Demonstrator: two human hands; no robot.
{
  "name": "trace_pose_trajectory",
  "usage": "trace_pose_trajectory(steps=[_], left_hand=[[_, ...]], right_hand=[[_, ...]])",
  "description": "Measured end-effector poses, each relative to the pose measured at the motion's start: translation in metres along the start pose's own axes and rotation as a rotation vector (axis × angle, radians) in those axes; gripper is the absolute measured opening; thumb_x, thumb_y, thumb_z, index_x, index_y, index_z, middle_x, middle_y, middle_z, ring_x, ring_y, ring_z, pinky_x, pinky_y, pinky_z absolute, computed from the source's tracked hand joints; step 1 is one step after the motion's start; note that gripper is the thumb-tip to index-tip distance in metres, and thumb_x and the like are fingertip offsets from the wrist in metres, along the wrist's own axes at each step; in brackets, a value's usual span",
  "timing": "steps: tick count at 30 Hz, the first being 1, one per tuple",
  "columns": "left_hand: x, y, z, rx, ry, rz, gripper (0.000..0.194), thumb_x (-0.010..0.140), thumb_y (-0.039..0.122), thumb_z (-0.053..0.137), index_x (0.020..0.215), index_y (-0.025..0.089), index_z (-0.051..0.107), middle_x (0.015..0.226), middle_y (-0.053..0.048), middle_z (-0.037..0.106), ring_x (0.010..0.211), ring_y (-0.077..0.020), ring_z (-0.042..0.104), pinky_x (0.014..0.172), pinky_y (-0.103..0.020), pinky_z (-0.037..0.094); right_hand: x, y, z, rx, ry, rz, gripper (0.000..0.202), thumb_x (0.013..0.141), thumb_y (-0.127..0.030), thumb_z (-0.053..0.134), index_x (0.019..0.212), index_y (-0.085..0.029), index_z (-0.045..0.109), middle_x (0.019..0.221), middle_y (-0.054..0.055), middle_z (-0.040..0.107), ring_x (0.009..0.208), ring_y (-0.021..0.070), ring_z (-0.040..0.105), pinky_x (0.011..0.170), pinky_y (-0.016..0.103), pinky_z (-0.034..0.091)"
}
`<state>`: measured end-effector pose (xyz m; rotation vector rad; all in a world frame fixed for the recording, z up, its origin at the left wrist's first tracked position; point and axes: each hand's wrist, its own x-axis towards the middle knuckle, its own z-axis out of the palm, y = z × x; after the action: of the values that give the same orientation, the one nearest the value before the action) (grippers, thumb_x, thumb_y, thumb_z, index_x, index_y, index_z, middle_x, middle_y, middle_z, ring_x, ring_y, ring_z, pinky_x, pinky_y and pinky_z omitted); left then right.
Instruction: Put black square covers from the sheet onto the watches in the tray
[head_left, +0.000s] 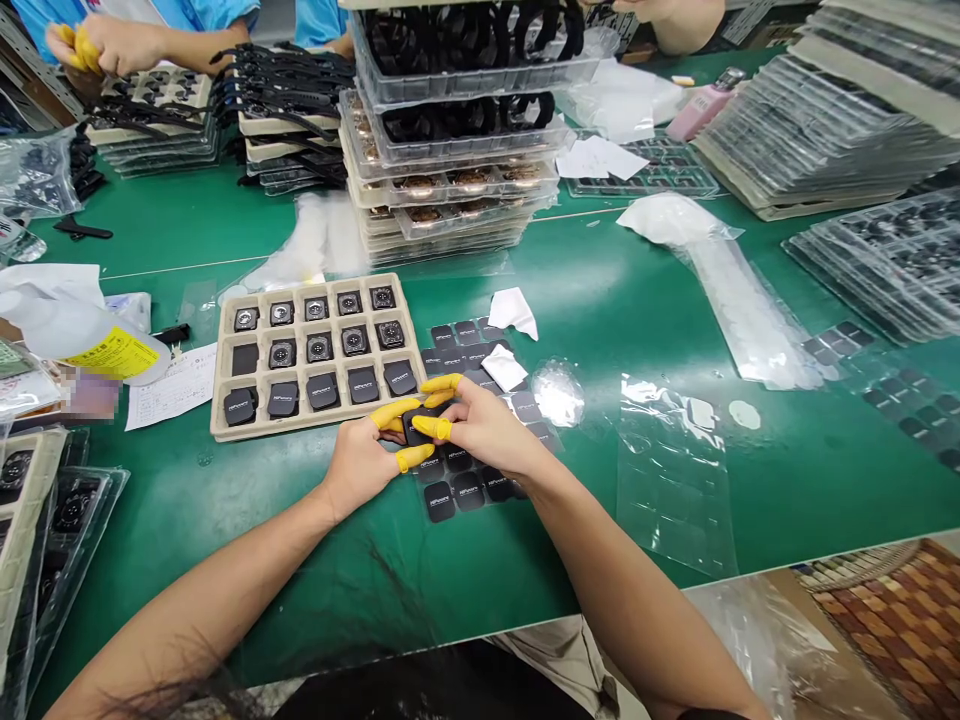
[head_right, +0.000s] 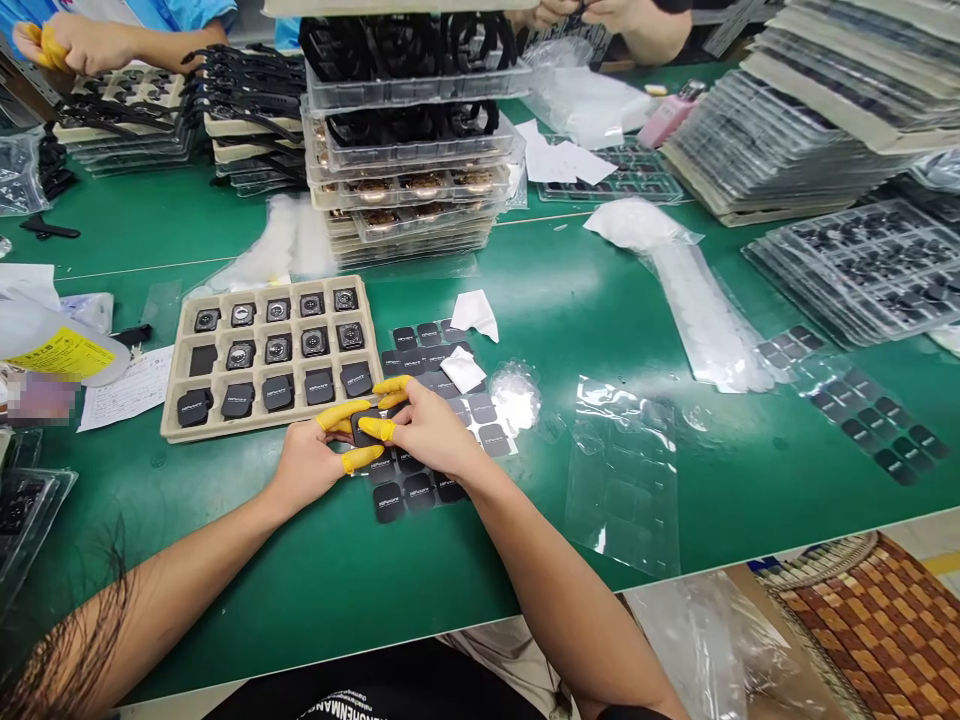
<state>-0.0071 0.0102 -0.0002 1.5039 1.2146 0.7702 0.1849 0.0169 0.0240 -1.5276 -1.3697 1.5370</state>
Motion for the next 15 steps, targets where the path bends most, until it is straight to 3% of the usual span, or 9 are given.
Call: trace_pose_trajectory(steps=[4,8,12,15], left_hand=[[0.0002,-0.004,0.0002,-0.008,0.004,0.073,0.057,0.068,0.027,0.086,0.123,0.02,0.072,0.096,-0.004,0.079,0.082,-0.0191,0.074,0.081,-0.031,0.062],[0.0004,-0.0031,0.0001,0.027,0.013,0.093,0.044,0.081,0.031,0.077,0.124,0.022,0.072,0.102,-0.004,0.08,0.083,-0.0182,0.074,0.082,-0.03,0.06],[0.0008,-0.0002,-0.0022,0.141,0.018,0.086,0.028,0.092,0.033,0.063,0.113,0.02,0.076,0.095,-0.004,0.08,0.079,-0.0171,0.072,0.077,-0.028,0.057],[0.0006,-0.0006,-0.0031,0.199,0.05,0.062,0.03,0.099,0.033,0.05,0.103,0.018,0.076,0.082,-0.003,0.077,0.069,-0.0149,0.068,0.067,-0.025,0.052]], right_hand=[[0.0006,0.0018,0.0043,-0.064,-0.012,-0.019,0.031,0.079,-0.034,0.075,0.105,-0.02,0.065,0.074,0.0,0.068,0.067,0.0167,0.065,0.057,0.027,0.049],[0.0004,0.0028,0.007,-0.043,-0.005,-0.032,0.021,0.091,-0.038,0.062,0.102,-0.021,0.065,0.082,0.002,0.071,0.071,0.0168,0.07,0.063,0.028,0.055],[-0.0049,-0.0009,0.0074,-0.036,-0.094,-0.034,0.036,0.088,-0.039,0.069,0.119,-0.024,0.063,0.076,0.0,0.068,0.068,0.0171,0.071,0.064,0.029,0.058],[-0.0088,-0.0021,0.0062,-0.015,-0.129,-0.051,0.047,0.083,-0.041,0.074,0.124,-0.023,0.062,0.075,-0.002,0.066,0.061,0.0152,0.068,0.062,0.03,0.059]])
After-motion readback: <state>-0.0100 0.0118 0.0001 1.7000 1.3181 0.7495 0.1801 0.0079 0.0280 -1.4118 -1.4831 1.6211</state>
